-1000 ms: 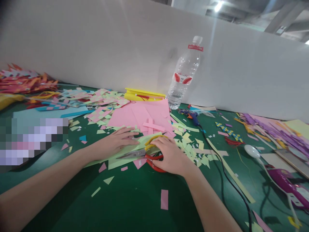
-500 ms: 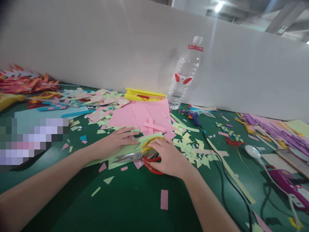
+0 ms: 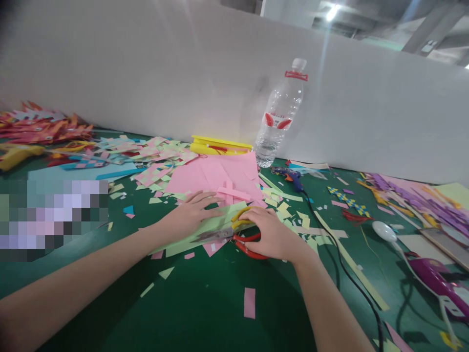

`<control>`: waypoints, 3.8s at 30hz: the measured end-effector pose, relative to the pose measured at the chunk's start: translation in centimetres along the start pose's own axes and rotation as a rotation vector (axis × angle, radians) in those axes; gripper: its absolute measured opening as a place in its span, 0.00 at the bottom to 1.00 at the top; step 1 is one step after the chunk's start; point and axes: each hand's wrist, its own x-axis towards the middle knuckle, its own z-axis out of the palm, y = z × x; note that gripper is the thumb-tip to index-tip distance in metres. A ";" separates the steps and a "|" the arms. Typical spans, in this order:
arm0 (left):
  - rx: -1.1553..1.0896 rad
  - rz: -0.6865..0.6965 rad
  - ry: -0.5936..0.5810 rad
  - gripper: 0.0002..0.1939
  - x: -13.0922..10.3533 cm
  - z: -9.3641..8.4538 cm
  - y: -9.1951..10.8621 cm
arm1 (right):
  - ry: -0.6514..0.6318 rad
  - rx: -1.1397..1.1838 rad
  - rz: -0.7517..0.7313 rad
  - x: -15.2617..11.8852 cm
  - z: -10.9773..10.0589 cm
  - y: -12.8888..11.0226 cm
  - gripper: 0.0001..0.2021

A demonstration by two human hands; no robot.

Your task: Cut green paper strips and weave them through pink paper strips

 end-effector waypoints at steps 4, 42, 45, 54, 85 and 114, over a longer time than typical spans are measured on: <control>0.005 0.069 0.025 0.18 0.9 -0.5 -0.1 | 0.006 0.018 -0.014 -0.1 -0.2 0.2 0.19; -0.140 0.016 -0.162 0.23 -2.7 -1.6 -1.7 | 0.023 -0.014 -0.099 0.7 1.8 -2.2 0.20; -0.139 0.006 -0.177 0.25 -2.7 -1.7 -1.6 | -0.009 0.006 -0.101 0.7 1.8 -2.2 0.20; -0.138 0.028 -0.140 0.25 -2.8 -1.4 -1.8 | 0.009 0.014 -0.111 0.9 2.1 -3.7 0.18; -0.137 -0.036 -0.087 0.27 -2.8 -1.5 -1.5 | -0.019 0.049 -0.084 0.3 1.1 -3.8 0.16; -0.318 -0.216 0.090 0.17 -2.5 0.3 -1.9 | -0.025 0.047 -0.076 0.3 1.2 -2.9 0.19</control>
